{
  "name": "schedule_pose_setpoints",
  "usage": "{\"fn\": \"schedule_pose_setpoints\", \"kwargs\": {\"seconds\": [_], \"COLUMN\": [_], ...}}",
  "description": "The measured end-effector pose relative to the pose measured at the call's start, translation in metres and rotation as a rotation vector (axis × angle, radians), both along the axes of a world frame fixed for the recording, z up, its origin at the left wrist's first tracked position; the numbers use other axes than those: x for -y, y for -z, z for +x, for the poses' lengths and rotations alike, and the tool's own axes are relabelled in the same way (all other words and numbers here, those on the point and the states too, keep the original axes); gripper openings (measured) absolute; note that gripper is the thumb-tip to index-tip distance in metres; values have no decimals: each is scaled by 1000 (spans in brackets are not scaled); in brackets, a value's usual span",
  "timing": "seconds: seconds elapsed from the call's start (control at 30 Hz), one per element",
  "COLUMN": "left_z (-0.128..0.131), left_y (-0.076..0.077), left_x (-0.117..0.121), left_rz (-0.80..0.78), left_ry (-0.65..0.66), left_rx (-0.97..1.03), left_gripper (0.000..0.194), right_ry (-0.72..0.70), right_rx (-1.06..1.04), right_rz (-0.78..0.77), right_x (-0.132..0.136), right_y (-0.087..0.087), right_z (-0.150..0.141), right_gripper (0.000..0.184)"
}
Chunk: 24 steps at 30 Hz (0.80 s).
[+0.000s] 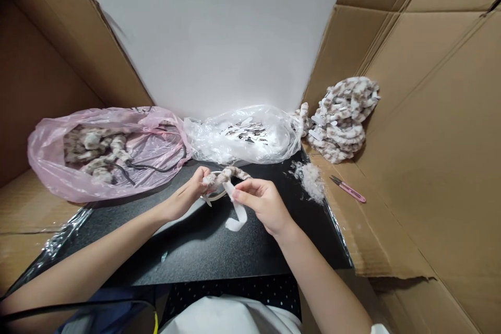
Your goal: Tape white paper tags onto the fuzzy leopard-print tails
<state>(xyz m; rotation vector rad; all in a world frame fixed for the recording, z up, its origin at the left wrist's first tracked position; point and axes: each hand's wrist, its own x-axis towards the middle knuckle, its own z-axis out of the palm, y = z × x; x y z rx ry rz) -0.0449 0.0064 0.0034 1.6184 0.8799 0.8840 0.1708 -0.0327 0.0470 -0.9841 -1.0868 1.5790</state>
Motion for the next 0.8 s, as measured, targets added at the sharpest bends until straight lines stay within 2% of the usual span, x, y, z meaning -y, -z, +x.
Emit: {"fn": "schedule_pose_setpoints", "kwargs": {"seconds": [0.07, 0.17, 0.3, 0.47, 0.67, 0.8], "left_z": [6, 11, 11, 12, 16, 17], "left_y": [1, 4, 5, 3, 0, 0], "left_x": [1, 3, 6, 11, 15, 17], "left_rz": [-102, -186, -215, -293, -307, -285], "left_ry": [48, 44, -63, -182, -243, -236], "left_rx": [135, 245, 274, 247, 288, 288], "left_gripper": [11, 18, 30, 34, 29, 28], "right_ry": [-15, -5, 71, 168, 223, 251], "right_rx": [11, 34, 65, 157, 173, 200], "right_rz": [-15, -33, -13, 84, 80, 95], "right_x": [-3, -5, -8, -14, -14, -11], "right_y": [8, 21, 37, 52, 55, 54], "right_z": [-9, -22, -35, -45, -46, -48], "right_gripper": [27, 24, 21, 19, 21, 21]}}
